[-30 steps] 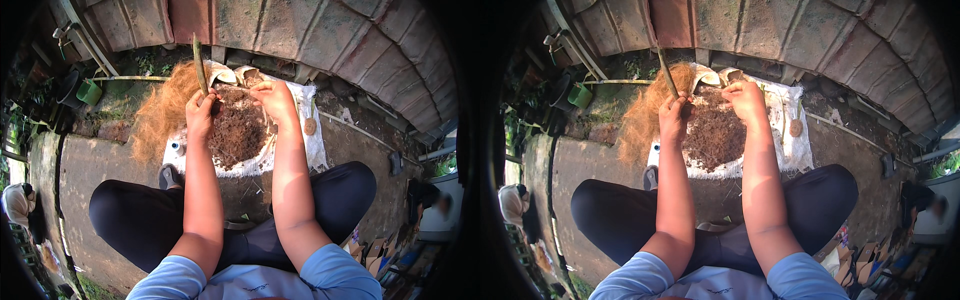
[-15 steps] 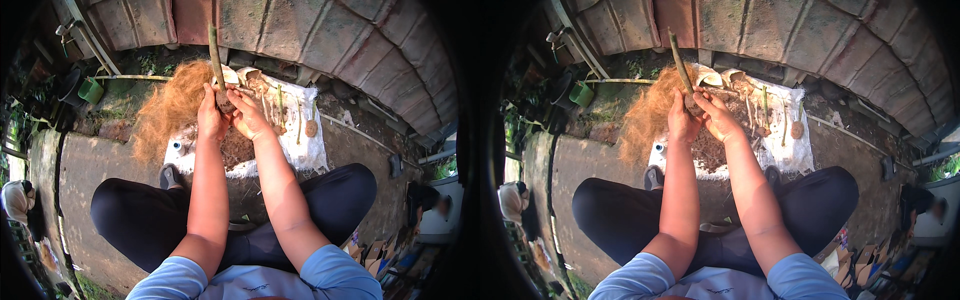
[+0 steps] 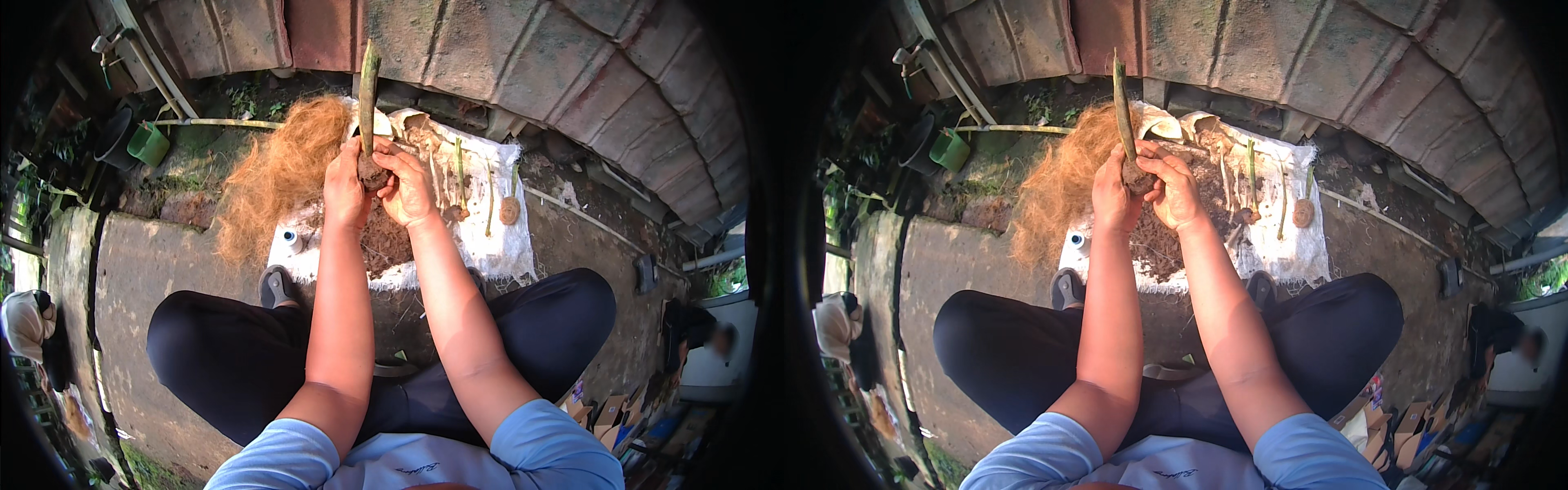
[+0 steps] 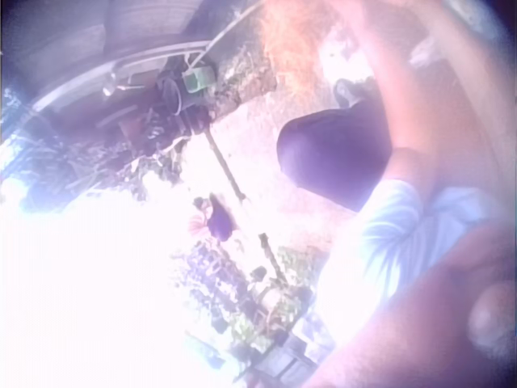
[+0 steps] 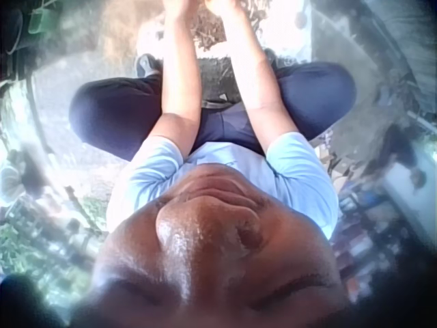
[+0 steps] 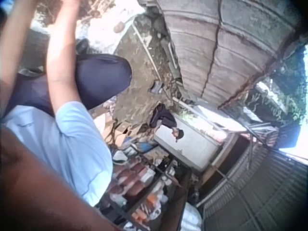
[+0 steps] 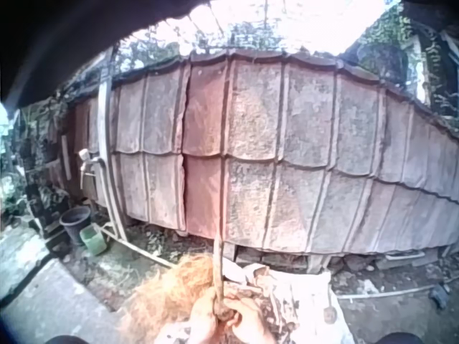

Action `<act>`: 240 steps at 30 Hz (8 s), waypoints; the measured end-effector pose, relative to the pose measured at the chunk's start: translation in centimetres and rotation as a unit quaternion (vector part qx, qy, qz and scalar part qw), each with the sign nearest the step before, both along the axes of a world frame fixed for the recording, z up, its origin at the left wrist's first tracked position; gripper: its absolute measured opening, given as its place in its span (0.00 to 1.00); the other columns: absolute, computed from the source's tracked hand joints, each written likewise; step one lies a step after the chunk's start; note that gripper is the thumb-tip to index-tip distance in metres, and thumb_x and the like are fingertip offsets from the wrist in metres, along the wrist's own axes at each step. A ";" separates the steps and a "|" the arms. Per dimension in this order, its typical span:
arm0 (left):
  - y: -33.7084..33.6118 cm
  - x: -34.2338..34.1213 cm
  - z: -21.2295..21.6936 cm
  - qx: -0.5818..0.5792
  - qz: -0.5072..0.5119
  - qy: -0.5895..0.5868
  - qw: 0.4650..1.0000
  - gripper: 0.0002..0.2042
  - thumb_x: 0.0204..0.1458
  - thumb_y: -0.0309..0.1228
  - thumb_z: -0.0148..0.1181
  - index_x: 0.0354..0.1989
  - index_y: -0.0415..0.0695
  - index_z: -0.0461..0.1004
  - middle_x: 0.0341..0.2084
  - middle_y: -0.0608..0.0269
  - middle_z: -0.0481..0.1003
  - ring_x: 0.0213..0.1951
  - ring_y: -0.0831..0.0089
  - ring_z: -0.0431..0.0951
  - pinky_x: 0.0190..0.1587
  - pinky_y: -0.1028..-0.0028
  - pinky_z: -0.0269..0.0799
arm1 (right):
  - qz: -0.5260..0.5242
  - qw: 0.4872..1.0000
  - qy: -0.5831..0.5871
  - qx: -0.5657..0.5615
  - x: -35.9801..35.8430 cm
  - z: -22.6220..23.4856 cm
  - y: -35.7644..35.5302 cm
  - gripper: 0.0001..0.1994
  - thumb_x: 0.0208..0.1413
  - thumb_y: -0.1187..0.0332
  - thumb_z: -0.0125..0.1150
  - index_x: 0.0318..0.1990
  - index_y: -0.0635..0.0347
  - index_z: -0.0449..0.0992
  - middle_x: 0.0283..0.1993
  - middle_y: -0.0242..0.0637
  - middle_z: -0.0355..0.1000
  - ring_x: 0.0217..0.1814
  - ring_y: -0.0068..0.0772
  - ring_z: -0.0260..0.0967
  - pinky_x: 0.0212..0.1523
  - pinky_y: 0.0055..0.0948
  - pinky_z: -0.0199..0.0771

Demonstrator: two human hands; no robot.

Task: The person sits on the ground and wraps a fibrous material around the base of several plant cuttings. They repeatedly pick up a cutting, coil the fiber around its base, and place it back on a white sack.

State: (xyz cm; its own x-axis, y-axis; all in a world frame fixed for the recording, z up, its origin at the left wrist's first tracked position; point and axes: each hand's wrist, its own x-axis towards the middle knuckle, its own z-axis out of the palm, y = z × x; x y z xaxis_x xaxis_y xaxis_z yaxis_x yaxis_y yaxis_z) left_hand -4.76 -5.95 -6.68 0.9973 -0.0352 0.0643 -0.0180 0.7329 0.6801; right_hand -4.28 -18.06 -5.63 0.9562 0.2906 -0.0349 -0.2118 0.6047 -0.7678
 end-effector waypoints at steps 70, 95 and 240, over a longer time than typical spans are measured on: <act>-0.9 0.7 0.9 -0.286 -0.029 -0.027 0.957 0.21 0.70 0.42 0.43 0.53 0.35 0.70 0.39 0.53 0.75 0.38 0.61 0.75 0.45 0.66 0.76 | -0.033 0.992 -0.114 -0.053 -0.2 2.2 2.2 0.27 0.53 0.64 0.77 0.56 0.62 0.72 0.45 0.23 0.64 0.46 0.14 0.64 0.51 0.17 0.67; -1.2 -0.1 0.8 -0.105 0.109 -0.004 0.988 0.19 0.68 0.45 0.48 0.45 0.37 0.72 0.35 0.56 0.76 0.34 0.69 0.76 0.38 0.73 0.75 | -0.111 0.969 -0.188 -0.120 -1.1 1.2 4.3 0.19 0.65 0.63 0.65 0.56 0.64 0.69 0.44 0.26 0.65 0.45 0.15 0.64 0.49 0.18 0.67; 1.4 1.8 -6.1 0.141 0.049 0.243 0.958 0.10 0.61 0.35 0.58 0.45 0.43 0.72 0.35 0.58 0.77 0.26 0.71 0.75 0.27 0.73 0.68 | -0.206 0.956 0.196 -0.069 4.0 -11.0 -2.4 0.08 0.63 0.72 0.62 0.46 0.64 0.71 0.45 0.38 0.73 0.40 0.33 0.72 0.41 0.32 0.76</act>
